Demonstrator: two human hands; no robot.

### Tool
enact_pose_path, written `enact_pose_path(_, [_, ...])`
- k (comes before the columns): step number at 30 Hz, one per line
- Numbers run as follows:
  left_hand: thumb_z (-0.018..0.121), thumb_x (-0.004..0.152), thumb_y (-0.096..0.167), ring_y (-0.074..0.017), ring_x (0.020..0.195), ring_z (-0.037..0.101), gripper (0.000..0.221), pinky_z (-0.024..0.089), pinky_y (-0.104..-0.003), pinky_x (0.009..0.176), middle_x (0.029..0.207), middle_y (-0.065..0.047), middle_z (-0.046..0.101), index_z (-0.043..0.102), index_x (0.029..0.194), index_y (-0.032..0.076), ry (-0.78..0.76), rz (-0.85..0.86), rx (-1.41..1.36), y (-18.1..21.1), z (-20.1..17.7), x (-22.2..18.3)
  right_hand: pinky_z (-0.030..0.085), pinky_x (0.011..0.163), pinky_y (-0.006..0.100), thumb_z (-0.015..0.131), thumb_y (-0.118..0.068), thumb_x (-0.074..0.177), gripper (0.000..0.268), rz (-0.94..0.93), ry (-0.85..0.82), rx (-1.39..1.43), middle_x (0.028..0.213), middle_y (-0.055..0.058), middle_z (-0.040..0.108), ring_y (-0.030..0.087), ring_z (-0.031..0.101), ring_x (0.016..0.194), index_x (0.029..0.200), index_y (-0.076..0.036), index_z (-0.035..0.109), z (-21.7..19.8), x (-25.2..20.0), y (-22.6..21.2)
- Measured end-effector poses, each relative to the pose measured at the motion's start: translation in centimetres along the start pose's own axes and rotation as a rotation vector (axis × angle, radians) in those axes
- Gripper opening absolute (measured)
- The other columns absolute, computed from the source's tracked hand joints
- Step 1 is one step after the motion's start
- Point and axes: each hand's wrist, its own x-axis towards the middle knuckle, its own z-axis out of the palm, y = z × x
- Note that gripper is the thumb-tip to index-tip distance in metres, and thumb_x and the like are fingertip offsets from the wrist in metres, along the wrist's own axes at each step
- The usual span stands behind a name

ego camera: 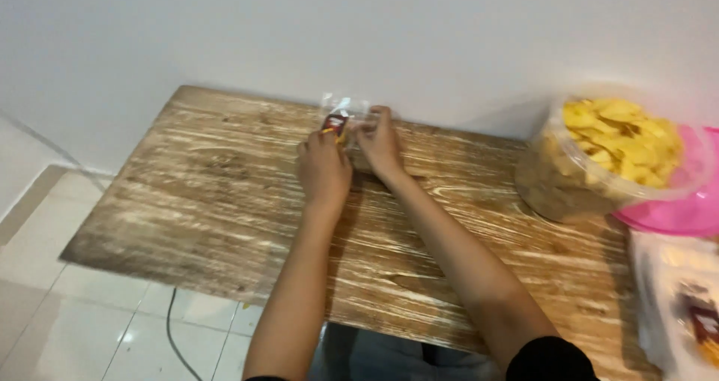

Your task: Packaging cassava chips from a large container into individual small plastic bags.

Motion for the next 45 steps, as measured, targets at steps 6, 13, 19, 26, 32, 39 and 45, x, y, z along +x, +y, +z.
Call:
enact_pose_path(6, [0.072, 0.085, 0.020, -0.0366, 0.099, 0.062, 0.030, 0.051, -0.050, 0.081, 0.113, -0.013, 0.062, 0.071, 0.113, 0.010, 0.136, 0.299, -0.196, 7.0, -2.3, -3.4, 0.064, 0.083, 0.037, 0.074, -0.004, 0.087, 0.029, -0.269, 0.008, 0.236, 0.108, 0.015, 0.066, 0.033, 0.075, 0.098, 0.115, -0.008, 0.067, -11.6, -7.7, -4.8])
enact_pose_path(13, [0.067, 0.088, 0.012, -0.0418, 0.118, 0.057, 0.038, 0.050, -0.051, 0.099, 0.128, -0.018, 0.056, 0.062, 0.124, 0.002, -0.042, 0.610, -0.714, 19.0, -4.9, -9.3, 0.064, 0.084, 0.038, 0.073, -0.006, 0.093, 0.015, -0.347, 0.234, 0.106, 0.098, 0.010, 0.072, 0.027, 0.076, 0.095, 0.108, -0.008, 0.074, -28.2, -18.9, -8.7])
enact_pose_path(19, [0.065, 0.097, 0.008, -0.0436, 0.133, 0.047, 0.048, 0.044, -0.057, 0.108, 0.150, -0.020, 0.042, 0.052, 0.143, 0.007, -0.023, 0.814, -0.837, 25.9, -2.9, -13.9, 0.062, 0.083, 0.037, 0.077, -0.001, 0.093, 0.016, -0.225, 0.558, -0.108, 0.098, 0.011, 0.073, 0.025, 0.074, 0.094, 0.109, -0.005, 0.075, -37.4, -25.1, -3.0])
enact_pose_path(26, [0.064, 0.093, 0.021, -0.0373, 0.114, 0.056, 0.038, 0.049, -0.050, 0.092, 0.125, -0.015, 0.051, 0.057, 0.127, 0.006, -0.296, 0.967, -0.904, 30.9, 2.2, -21.7, 0.047, 0.102, 0.055, 0.079, -0.016, 0.083, 0.054, 0.268, 0.339, -0.788, 0.128, 0.024, 0.062, 0.047, 0.057, 0.122, 0.135, -0.009, 0.065, -43.9, -31.1, 3.0])
enact_pose_path(32, [0.068, 0.092, 0.031, -0.0409, 0.134, 0.043, 0.057, 0.042, -0.053, 0.103, 0.142, -0.023, 0.044, 0.050, 0.135, -0.002, -0.551, 0.908, -0.805, 34.9, 2.5, -23.7, 0.042, 0.107, 0.057, 0.079, -0.013, 0.080, 0.066, 0.276, 0.225, -0.708, 0.143, 0.026, 0.051, 0.054, 0.045, 0.128, 0.143, -0.007, 0.058, -45.1, -31.1, 4.0])
enact_pose_path(39, [0.066, 0.094, 0.035, -0.0414, 0.135, 0.040, 0.055, 0.039, -0.053, 0.105, 0.147, -0.022, 0.040, 0.055, 0.131, -0.004, -0.652, 0.818, -0.786, 34.9, 1.8, -23.7, 0.044, 0.107, 0.055, 0.087, -0.022, 0.073, 0.067, 0.213, 0.180, -0.820, 0.143, 0.018, 0.049, 0.048, 0.041, 0.134, 0.134, -0.013, 0.061, -46.5, -30.1, 5.5])
enact_pose_path(45, [0.065, 0.095, 0.036, -0.0387, 0.132, 0.040, 0.047, 0.040, -0.051, 0.104, 0.140, -0.017, 0.038, 0.057, 0.125, 0.001, -0.682, 0.796, -0.744, 34.7, 2.2, -24.3, 0.048, 0.100, 0.044, 0.079, -0.010, 0.084, 0.024, -0.010, 0.340, -0.939, 0.107, 0.007, 0.064, 0.031, 0.061, 0.114, 0.103, -0.014, 0.066, -46.2, -30.6, 6.7])
